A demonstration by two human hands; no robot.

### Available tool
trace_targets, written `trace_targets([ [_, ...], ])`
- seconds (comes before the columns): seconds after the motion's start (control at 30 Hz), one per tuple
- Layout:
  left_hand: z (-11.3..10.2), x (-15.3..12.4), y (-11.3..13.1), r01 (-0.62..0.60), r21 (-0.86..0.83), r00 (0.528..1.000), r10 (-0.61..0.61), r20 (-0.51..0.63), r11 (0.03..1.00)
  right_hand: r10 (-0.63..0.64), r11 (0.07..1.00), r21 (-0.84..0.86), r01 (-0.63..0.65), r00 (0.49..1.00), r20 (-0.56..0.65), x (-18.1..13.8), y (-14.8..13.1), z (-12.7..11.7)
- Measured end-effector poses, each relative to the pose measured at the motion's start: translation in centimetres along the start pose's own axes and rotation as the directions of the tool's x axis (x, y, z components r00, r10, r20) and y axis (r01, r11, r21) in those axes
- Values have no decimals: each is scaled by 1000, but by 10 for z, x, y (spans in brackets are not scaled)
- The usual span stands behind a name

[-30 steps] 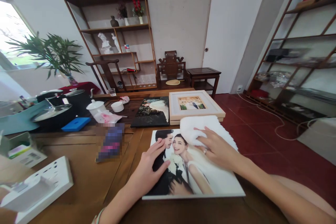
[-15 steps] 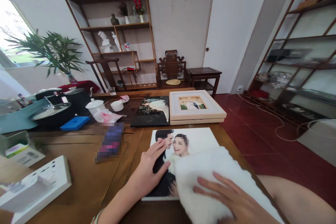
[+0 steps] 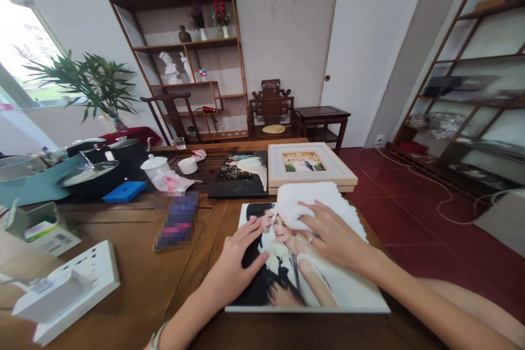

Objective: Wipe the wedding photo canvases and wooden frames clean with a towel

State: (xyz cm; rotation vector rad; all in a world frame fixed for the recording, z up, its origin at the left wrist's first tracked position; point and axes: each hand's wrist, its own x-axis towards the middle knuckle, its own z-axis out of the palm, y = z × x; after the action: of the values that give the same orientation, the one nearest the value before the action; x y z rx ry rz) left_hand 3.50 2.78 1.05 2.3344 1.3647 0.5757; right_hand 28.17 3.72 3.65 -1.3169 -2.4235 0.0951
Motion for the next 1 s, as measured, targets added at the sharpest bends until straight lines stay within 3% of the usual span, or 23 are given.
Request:
trace_targets([
  [0.1,1,0,-1,-21,-3,1000,21,-20,1000,-9,1000,30,8,999,43,-27,-22,-7],
  [0.2,1,1,-2,-27,-7,999,27,-24,1000,-114,991,76,106,987,113,-61,-41,-14],
  [0.3,2,1,-2,-11,-8,1000,11,-21,1000,-224,969,129,209,967,118,-86,-46,-13],
  [0.37,2,1,-2,-9,-6,1000,9,-17,1000,-222,971,125,206,967,128,-92,-46,-10],
  [0.5,2,1,-1,-30,-6,999,30,-22,1000,-211,976,91,197,963,171,-77,-47,-11],
  [0.6,0,1,-1,-51,-6,998,51,-21,999,-102,992,95,86,980,171,-50,-43,-14],
  [0.67,-2,1,-1,-54,-4,998,54,-15,999,-45,996,83,35,991,125,-30,-34,-12],
  [0.83,-3,1,-1,-67,-1,997,67,-30,998,-44,998,55,42,998,40,9,-8,-1],
  [1.0,0,1,-2,-70,-24,996,69,-58,997,-43,998,46,41,998,52,-4,-23,1],
])
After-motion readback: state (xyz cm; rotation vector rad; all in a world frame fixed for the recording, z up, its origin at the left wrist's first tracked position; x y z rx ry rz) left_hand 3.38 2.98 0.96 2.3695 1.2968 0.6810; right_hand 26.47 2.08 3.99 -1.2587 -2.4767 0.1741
